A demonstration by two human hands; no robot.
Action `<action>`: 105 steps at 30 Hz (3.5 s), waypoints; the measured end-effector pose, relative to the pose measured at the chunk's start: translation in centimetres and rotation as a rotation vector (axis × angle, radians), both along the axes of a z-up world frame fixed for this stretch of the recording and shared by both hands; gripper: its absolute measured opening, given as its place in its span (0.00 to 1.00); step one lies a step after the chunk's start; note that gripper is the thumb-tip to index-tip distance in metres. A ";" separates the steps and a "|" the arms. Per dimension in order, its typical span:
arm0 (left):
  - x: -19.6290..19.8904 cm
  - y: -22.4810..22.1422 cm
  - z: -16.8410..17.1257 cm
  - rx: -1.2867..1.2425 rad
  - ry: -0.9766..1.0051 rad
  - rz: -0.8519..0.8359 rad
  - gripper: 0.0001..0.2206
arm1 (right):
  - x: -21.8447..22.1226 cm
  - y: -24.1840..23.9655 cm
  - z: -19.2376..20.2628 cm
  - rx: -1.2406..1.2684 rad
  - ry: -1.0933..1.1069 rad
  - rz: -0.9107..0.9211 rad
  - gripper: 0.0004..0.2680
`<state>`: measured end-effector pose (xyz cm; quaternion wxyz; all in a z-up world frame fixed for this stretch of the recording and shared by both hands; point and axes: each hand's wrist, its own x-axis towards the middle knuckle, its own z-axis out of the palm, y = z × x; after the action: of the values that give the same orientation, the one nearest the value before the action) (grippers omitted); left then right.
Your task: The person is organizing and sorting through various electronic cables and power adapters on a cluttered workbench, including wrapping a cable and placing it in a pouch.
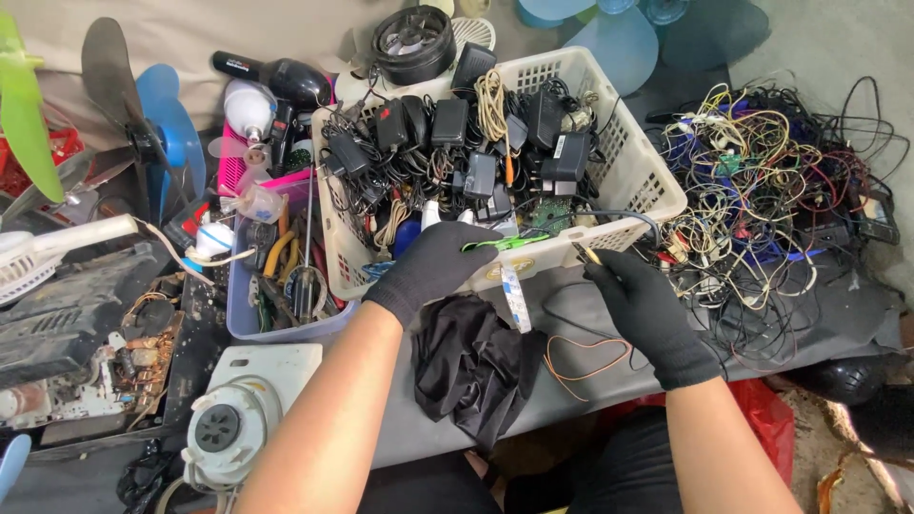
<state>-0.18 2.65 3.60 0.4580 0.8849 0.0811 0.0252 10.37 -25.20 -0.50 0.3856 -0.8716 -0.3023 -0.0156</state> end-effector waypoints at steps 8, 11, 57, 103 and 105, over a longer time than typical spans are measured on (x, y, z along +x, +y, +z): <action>-0.3 -0.1 1.0 -0.058 0.031 0.016 0.13 | -3.0 1.2 7.3 -0.204 -0.089 0.146 0.10; -0.3 0.0 0.9 -0.075 0.038 0.023 0.13 | -3.3 2.0 8.6 -0.186 -0.192 0.232 0.09; -0.1 -0.8 0.5 -0.063 -0.004 0.046 0.16 | 0.5 8.3 12.0 -0.661 -0.723 0.488 0.03; -0.6 -1.7 5.1 -0.166 0.288 0.275 0.23 | -1.2 -1.0 -11.9 -0.279 -0.403 0.012 0.10; -1.0 -1.6 5.5 -0.377 0.135 0.482 0.26 | -1.0 -0.8 -12.0 -0.233 -0.434 0.018 0.08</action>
<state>-1.19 1.00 9.09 0.5885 0.7393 0.3222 0.0586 9.40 -26.03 -12.46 0.2085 -0.8837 -0.3856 -0.1642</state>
